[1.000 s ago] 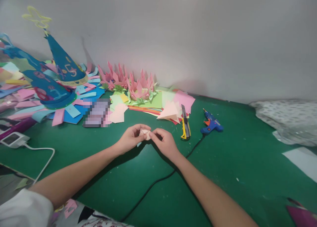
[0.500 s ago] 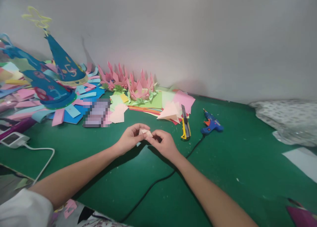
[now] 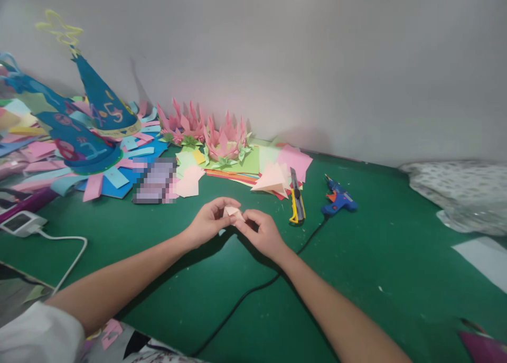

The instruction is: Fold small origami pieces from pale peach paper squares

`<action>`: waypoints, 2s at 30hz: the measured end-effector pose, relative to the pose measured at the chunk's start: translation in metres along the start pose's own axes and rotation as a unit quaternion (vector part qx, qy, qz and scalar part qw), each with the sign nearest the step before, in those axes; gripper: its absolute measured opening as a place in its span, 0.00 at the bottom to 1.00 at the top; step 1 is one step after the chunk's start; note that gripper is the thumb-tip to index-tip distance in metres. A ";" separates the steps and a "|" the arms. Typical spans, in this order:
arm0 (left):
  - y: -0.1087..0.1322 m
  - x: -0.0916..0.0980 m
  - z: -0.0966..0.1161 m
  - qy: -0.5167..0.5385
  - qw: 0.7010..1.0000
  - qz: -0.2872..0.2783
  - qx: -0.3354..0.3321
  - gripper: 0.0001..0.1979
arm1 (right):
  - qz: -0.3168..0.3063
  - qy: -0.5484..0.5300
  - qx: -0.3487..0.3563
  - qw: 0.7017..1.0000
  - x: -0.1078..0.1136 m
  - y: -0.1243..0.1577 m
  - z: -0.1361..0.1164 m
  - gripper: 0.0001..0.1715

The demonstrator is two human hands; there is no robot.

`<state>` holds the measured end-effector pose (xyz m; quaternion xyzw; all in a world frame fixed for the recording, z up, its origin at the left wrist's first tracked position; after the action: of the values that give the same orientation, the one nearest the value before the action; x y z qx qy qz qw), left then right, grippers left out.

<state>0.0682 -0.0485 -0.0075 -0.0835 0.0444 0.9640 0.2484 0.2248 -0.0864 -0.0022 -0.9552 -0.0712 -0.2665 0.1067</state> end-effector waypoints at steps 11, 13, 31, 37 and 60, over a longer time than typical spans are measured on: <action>-0.002 -0.004 0.000 0.075 0.997 0.030 0.012 0.27 | 0.036 -0.008 0.006 0.999 0.001 0.001 0.001 0.23; -0.003 -0.002 0.001 0.085 0.995 0.040 0.019 0.24 | 0.027 -0.012 -0.002 1.000 0.001 0.000 0.003 0.22; -0.003 0.000 -0.002 -0.053 0.998 0.008 -0.020 0.12 | 0.108 -0.046 0.025 0.993 0.002 0.002 0.013 0.12; -0.003 0.004 -0.003 -0.125 0.991 0.021 -0.031 0.12 | 0.114 -0.025 0.028 0.993 0.004 0.000 0.007 0.06; -0.005 0.000 0.003 0.009 1.000 0.014 0.019 0.20 | 0.138 0.011 0.036 0.990 0.004 -0.002 0.006 0.07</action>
<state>0.0698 -0.0436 -0.0047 -0.0864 0.0664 0.9656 0.2362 0.2307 -0.0831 -0.0048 -0.9486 0.0527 -0.2567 0.1774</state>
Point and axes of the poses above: each hand's wrist, its own y-axis away from the middle knuckle, its own x-axis out of the back of the hand, z = x × y, the point moved 1 cm from there along -y, towards the middle knuckle, and after that the axes turned 1 degree about -y, right-handed, at the moved point
